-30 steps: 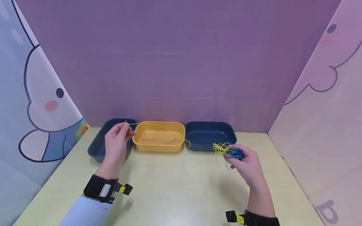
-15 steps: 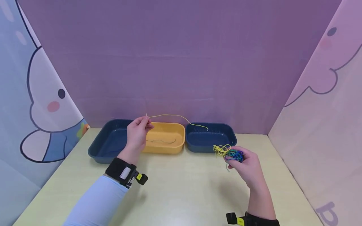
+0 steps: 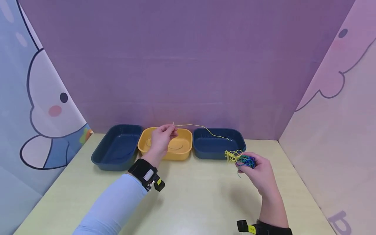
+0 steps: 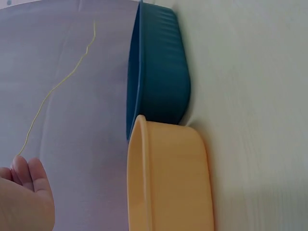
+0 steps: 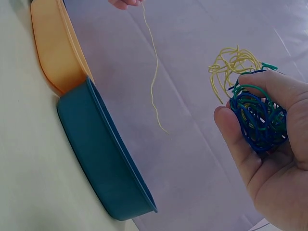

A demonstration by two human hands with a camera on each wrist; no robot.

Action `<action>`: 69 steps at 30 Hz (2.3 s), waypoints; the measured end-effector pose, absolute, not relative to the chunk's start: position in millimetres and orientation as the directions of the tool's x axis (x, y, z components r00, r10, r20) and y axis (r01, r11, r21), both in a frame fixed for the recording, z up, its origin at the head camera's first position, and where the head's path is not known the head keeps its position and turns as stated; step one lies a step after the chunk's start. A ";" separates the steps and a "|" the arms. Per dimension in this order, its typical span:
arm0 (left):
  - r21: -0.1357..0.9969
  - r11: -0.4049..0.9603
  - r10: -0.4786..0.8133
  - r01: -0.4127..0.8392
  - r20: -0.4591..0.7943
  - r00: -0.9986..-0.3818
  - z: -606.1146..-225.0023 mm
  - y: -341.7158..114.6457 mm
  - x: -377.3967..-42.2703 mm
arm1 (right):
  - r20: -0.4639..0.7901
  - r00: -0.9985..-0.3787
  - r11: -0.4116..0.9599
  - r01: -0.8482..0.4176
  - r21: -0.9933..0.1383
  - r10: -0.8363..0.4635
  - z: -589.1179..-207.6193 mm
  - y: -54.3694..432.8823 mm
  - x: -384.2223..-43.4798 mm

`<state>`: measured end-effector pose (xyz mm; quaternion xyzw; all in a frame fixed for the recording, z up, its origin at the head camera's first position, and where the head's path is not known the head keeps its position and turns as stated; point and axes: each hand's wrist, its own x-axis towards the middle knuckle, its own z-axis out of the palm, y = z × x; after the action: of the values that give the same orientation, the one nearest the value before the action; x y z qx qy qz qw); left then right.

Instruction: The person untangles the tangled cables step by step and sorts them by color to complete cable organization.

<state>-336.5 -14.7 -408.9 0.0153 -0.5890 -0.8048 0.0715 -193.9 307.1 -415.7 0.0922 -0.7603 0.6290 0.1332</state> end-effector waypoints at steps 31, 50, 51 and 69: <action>0.431 0.856 0.251 0.287 0.140 -0.958 -438.2 62.1 -350.2 | 0.332 -0.939 0.134 -0.319 -0.938 0.088 -417.4 315.0 -179.9; 0.423 0.850 0.264 0.315 0.176 -0.948 -437.4 49.0 -358.6 | 0.317 -0.945 0.187 -0.298 -0.936 0.077 -415.3 310.7 -186.6; 0.430 0.844 0.264 0.321 0.188 -0.946 -436.5 46.4 -358.9 | 0.314 -0.946 0.195 -0.295 -0.935 0.077 -415.3 310.2 -187.2; 0.579 0.705 0.266 0.408 0.317 -0.910 -393.7 -23.5 -328.5 | 0.301 -0.952 0.152 -0.289 -0.945 0.063 -414.6 305.1 -192.1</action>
<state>-328.5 -23.5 -393.7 -0.1839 -0.9174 -0.3369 0.1053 -192.1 305.1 -414.6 0.0757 -0.7468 0.6467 0.1358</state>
